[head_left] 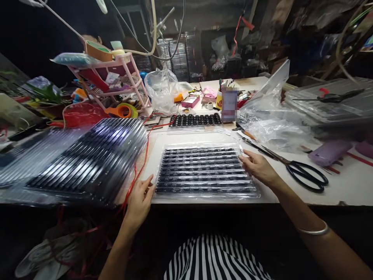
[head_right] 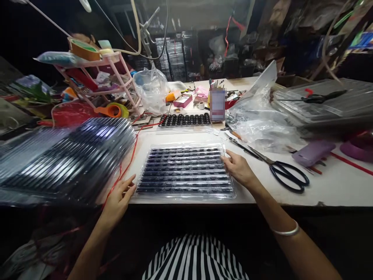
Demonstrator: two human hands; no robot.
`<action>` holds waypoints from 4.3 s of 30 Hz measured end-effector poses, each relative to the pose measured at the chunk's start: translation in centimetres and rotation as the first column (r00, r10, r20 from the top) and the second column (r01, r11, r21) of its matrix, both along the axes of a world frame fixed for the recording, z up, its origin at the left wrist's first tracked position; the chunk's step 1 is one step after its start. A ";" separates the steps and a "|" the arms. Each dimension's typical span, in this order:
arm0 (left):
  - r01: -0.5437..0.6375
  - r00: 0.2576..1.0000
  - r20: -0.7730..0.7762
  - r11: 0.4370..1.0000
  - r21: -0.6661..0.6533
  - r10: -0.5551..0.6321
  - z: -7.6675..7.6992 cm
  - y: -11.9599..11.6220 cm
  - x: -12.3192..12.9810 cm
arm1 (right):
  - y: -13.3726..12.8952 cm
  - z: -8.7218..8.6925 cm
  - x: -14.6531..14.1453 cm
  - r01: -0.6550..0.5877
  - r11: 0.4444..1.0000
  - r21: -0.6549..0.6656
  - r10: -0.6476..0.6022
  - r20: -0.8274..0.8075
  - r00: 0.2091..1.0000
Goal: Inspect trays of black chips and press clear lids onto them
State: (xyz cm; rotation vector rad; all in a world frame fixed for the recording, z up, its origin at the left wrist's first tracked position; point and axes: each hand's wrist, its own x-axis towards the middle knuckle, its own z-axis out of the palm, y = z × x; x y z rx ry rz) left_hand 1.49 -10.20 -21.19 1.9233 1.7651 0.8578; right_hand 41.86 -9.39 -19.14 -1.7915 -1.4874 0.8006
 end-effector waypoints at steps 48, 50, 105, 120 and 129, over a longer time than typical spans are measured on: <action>0.412 0.902 -0.149 0.911 0.010 -0.406 -0.7 5.0 0.7 | -1.8 -2.5 -2.1 -0.275 0.954 0.116 0.149 0.616 0.774; 0.438 0.895 -0.094 0.899 0.004 -0.436 -0.4 3.3 -0.3 | -4.1 -2.5 -0.6 -0.316 0.935 0.161 0.193 0.517 0.834; 0.539 0.689 -0.516 0.836 -0.105 -0.509 1.5 10.8 12.9 | 5.3 -1.5 -6.7 -0.588 0.808 0.038 0.394 0.707 0.587; 0.259 0.924 -0.307 0.964 0.065 -0.228 -0.2 10.3 5.3 | 3.5 -2.4 -4.7 -0.312 0.950 -0.012 0.221 0.735 0.641; 0.272 0.871 -0.416 0.962 -0.033 -0.261 -0.5 10.2 6.7 | 3.7 -1.8 -4.2 -0.349 0.936 -0.045 0.271 0.724 0.634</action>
